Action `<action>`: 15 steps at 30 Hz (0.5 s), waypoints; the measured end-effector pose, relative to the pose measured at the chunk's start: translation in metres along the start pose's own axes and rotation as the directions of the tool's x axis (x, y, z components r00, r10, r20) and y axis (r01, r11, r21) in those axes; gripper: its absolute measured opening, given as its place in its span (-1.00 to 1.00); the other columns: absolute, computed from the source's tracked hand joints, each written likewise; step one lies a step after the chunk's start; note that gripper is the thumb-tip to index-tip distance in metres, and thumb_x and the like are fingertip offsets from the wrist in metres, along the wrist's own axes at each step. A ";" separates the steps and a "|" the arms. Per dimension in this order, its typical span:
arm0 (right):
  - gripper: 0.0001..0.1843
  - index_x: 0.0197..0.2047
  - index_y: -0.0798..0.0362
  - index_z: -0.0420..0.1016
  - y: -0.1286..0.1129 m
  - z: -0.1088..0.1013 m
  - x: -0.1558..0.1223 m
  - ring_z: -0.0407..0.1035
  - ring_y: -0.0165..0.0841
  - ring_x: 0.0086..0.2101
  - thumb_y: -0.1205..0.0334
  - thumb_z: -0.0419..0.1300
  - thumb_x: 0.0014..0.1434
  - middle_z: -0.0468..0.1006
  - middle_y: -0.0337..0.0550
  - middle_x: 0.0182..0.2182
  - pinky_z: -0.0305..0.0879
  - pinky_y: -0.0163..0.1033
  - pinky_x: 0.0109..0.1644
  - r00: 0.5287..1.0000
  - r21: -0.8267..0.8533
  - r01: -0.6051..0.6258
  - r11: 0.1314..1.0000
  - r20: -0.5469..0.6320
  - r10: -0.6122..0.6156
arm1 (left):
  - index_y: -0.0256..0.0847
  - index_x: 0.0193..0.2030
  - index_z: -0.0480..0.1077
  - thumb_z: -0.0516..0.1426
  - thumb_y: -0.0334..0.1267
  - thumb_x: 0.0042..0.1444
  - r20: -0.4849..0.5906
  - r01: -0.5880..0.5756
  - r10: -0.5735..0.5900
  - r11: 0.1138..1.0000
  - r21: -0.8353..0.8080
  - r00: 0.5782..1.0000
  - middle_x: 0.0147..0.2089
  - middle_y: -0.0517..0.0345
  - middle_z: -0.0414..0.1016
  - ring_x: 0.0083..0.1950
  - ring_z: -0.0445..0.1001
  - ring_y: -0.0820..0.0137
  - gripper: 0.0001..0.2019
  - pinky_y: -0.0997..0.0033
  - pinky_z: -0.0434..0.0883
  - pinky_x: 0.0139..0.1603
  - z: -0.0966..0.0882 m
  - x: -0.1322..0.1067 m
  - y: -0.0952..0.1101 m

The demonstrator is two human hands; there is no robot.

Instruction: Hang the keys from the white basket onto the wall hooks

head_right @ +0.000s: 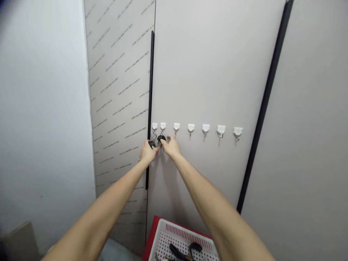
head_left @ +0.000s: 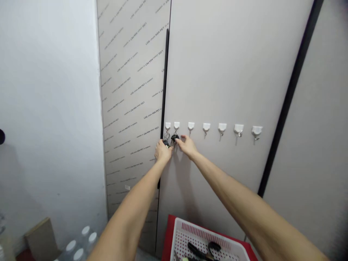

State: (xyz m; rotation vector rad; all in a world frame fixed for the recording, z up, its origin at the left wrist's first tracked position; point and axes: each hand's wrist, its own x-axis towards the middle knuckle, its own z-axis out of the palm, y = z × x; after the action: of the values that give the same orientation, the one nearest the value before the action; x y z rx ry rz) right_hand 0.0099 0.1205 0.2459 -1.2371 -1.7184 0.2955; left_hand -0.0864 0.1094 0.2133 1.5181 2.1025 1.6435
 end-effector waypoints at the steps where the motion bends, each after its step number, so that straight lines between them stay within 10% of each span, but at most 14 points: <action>1: -0.55 -0.18 0.16 0.20 -0.004 0.009 0.007 0.27 -0.38 -0.31 0.12 0.01 -0.17 0.37 -0.02 -0.28 0.15 -0.30 -0.24 0.999 0.028 -0.028 0.999 -0.041 0.029 | -0.18 -0.13 0.09 0.05 -0.19 -0.25 -0.007 0.010 -0.010 1.000 0.027 1.000 -0.10 -0.04 0.23 -0.10 0.21 0.24 -0.54 0.29 0.19 -0.24 0.002 0.001 0.002; 5: -0.66 -0.21 0.16 0.21 0.000 0.025 0.014 0.32 -0.44 -0.47 0.22 -0.08 -0.09 0.42 -0.11 -0.46 0.20 -0.34 -0.37 0.993 0.094 -0.075 0.993 -0.087 0.084 | -0.20 -0.20 0.17 0.01 -0.25 -0.22 0.048 0.038 -0.039 0.999 0.022 0.998 -0.22 -0.01 0.33 -0.21 0.29 0.27 -0.65 0.35 0.21 -0.30 -0.002 0.008 0.000; 15: -0.81 -0.44 0.11 0.36 -0.043 -0.019 0.043 0.30 -0.46 -0.52 0.29 -0.03 -0.14 0.43 -0.17 -0.57 0.17 -0.40 -0.42 0.985 -0.142 0.125 0.982 -0.100 -0.140 | -0.17 -0.31 0.27 0.01 -0.21 -0.24 0.009 -0.107 0.108 0.993 -0.045 0.994 -0.32 0.10 0.38 -0.30 0.33 0.38 -0.73 0.45 0.24 -0.37 -0.053 0.062 0.036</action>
State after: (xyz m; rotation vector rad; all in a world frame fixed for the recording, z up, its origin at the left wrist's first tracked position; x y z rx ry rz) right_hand -0.0015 0.1302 0.3082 -1.2060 -1.7390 0.0317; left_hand -0.1257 0.1145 0.2932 1.6495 1.9970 1.6995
